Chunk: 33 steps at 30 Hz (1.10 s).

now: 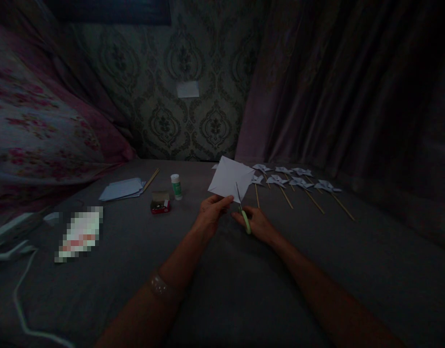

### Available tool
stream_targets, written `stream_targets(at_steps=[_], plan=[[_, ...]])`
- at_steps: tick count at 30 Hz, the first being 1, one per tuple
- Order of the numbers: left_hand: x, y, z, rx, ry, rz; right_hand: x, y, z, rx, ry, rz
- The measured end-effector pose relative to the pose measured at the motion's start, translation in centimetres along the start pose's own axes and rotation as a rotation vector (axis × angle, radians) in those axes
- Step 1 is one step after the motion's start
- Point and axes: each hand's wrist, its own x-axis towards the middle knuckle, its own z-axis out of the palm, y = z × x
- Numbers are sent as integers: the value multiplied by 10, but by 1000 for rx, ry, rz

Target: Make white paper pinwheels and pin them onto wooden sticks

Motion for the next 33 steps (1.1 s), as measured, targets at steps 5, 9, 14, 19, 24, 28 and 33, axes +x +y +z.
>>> stream_targets(at_steps=[5, 9, 14, 19, 24, 28, 33], plan=[[1, -1, -1, -8, 2, 4, -1, -2, 0, 17, -4, 1], [1, 1, -1, -12, 6, 4, -1, -2, 0, 58, -1, 15], [1, 3, -1, -1, 16, -2, -1, -1, -1, 72, 12, 39], [0, 4, -1, -1, 16, 2, -1, -2, 0, 74, 35, 50], [-1, 6, 0, -9, 4, 7, 0, 0, 0, 69, 48, 60], [-1, 5, -1, -27, 6, -9, 0, 1, 1, 55, 61, 69], [-1, 7, 0, -64, -9, -40, 0, -2, 1, 64, 76, 95]])
